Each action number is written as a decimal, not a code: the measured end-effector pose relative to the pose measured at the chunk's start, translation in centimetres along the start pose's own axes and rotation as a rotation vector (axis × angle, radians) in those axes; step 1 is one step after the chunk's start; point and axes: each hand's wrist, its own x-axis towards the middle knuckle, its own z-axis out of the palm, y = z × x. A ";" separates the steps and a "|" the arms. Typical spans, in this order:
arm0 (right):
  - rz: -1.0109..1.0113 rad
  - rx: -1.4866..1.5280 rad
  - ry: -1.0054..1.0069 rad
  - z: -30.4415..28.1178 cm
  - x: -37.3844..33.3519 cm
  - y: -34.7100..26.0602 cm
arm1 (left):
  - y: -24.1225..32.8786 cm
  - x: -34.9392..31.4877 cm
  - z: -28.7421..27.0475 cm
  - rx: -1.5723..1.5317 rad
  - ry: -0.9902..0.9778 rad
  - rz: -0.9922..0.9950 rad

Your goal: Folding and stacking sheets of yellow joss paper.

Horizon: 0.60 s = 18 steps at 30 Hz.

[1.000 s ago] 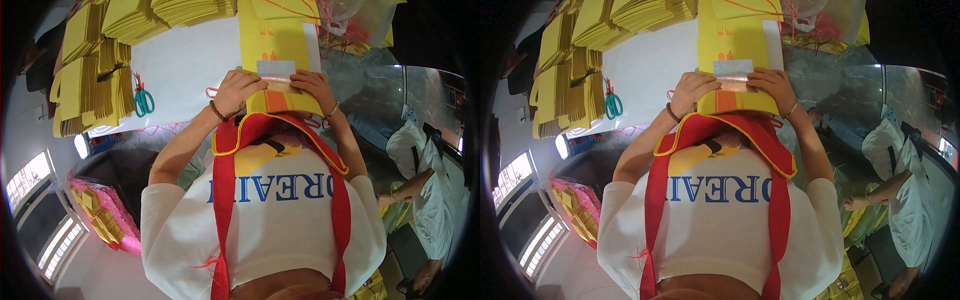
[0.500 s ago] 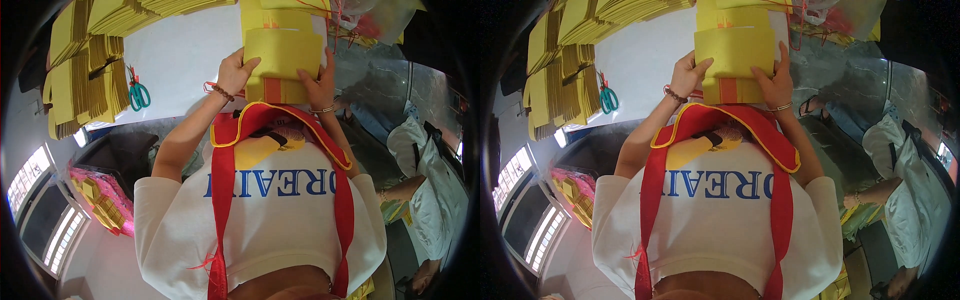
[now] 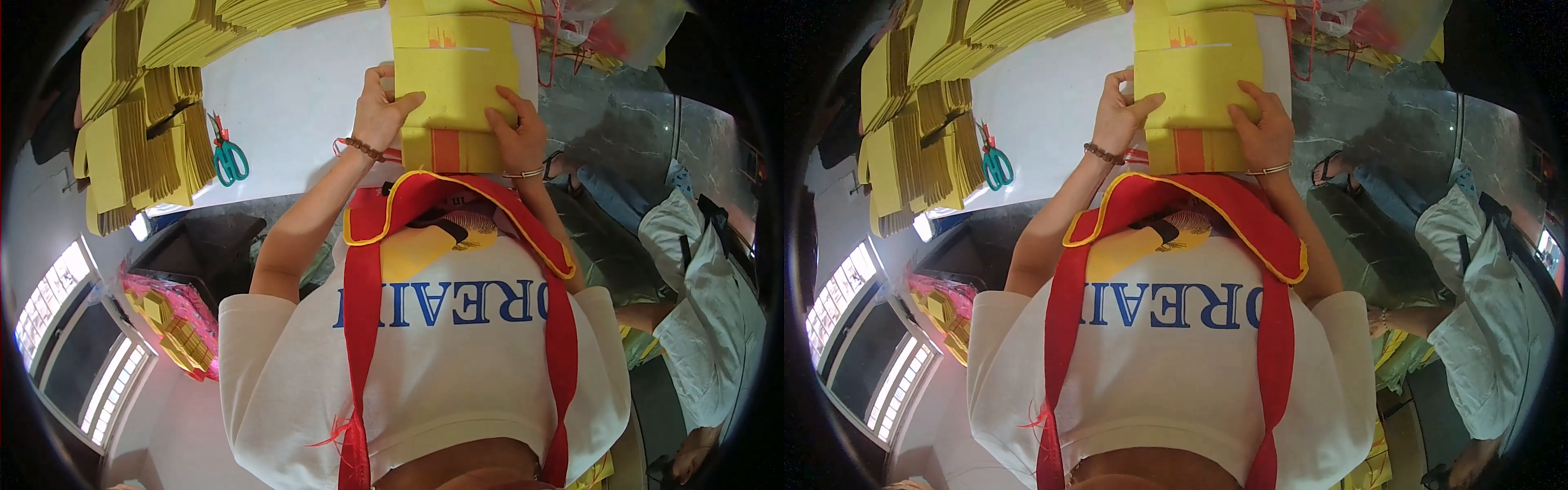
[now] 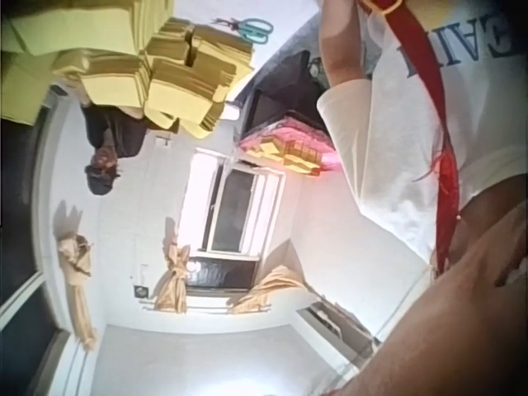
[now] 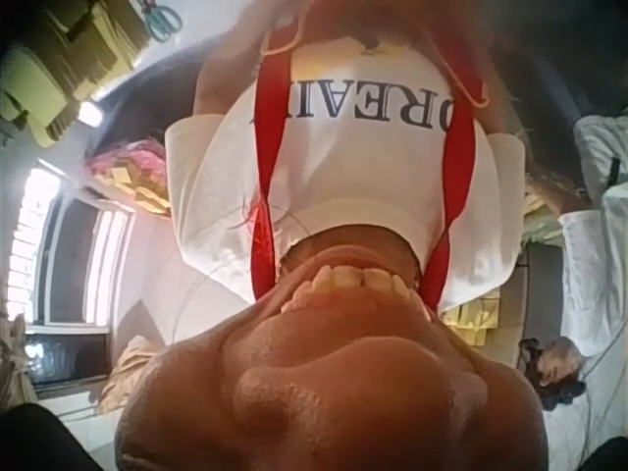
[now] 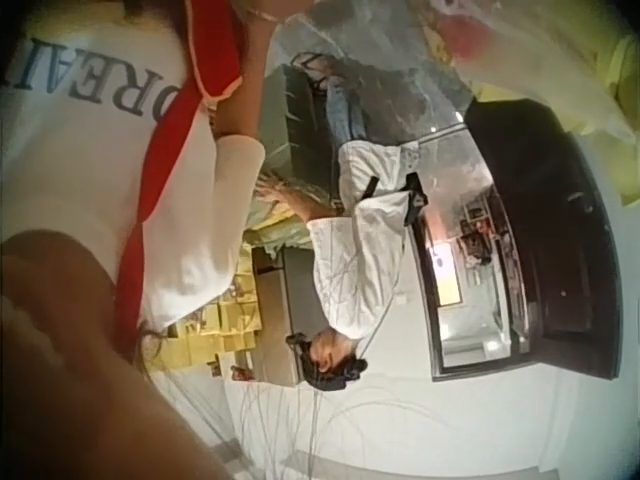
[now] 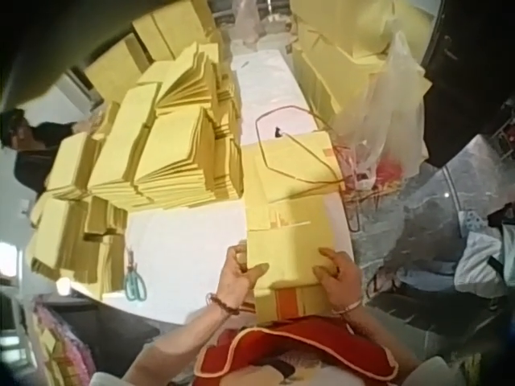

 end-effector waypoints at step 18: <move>-0.027 -0.171 0.015 -0.5 -0.3 -0.5 | 0.5 0.6 4.5 1.114 -0.125 0.938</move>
